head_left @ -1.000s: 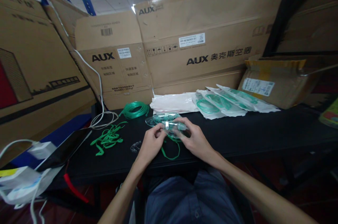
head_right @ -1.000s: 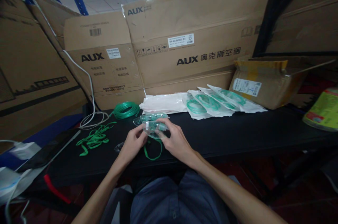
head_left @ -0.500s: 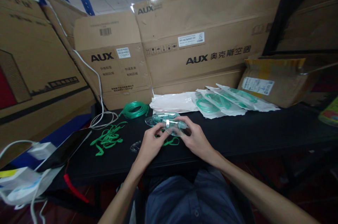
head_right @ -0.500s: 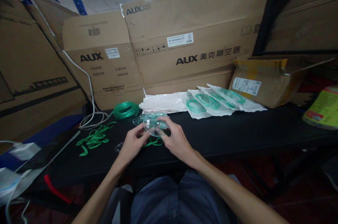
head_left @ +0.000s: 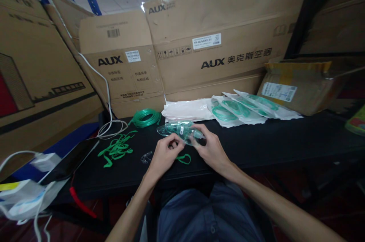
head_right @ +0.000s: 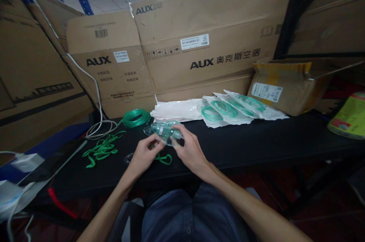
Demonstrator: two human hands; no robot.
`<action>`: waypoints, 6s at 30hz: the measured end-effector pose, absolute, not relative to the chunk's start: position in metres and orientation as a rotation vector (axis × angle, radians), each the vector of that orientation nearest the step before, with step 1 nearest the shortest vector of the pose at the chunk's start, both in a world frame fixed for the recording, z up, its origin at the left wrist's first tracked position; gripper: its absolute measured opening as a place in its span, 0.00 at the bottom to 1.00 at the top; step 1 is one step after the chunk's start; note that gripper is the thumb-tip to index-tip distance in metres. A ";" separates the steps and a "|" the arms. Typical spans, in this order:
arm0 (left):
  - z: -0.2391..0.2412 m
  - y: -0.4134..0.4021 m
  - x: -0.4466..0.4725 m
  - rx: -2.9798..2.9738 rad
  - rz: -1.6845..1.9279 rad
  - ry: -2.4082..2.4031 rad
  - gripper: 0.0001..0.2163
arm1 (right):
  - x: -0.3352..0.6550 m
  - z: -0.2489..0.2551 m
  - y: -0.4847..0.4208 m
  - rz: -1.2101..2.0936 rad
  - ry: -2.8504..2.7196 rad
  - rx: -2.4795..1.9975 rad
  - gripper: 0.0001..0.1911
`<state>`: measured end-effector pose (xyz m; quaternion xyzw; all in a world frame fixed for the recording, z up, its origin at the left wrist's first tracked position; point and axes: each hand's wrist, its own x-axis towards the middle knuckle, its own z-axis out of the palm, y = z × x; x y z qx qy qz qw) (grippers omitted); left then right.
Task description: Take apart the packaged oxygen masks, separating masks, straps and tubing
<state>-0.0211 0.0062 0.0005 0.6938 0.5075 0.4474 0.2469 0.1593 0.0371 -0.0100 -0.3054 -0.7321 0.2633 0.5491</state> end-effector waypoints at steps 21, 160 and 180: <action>0.026 -0.020 -0.043 2.333 1.008 1.568 0.17 | 0.163 -0.015 0.049 0.651 -1.496 -0.900 0.13; -0.002 -0.009 -0.018 1.337 1.386 1.243 0.16 | 0.158 -0.003 0.039 1.264 -1.673 -0.778 0.19; -0.011 -0.009 -0.019 1.457 1.395 1.298 0.14 | 0.155 -0.011 0.035 1.020 -1.772 -0.713 0.09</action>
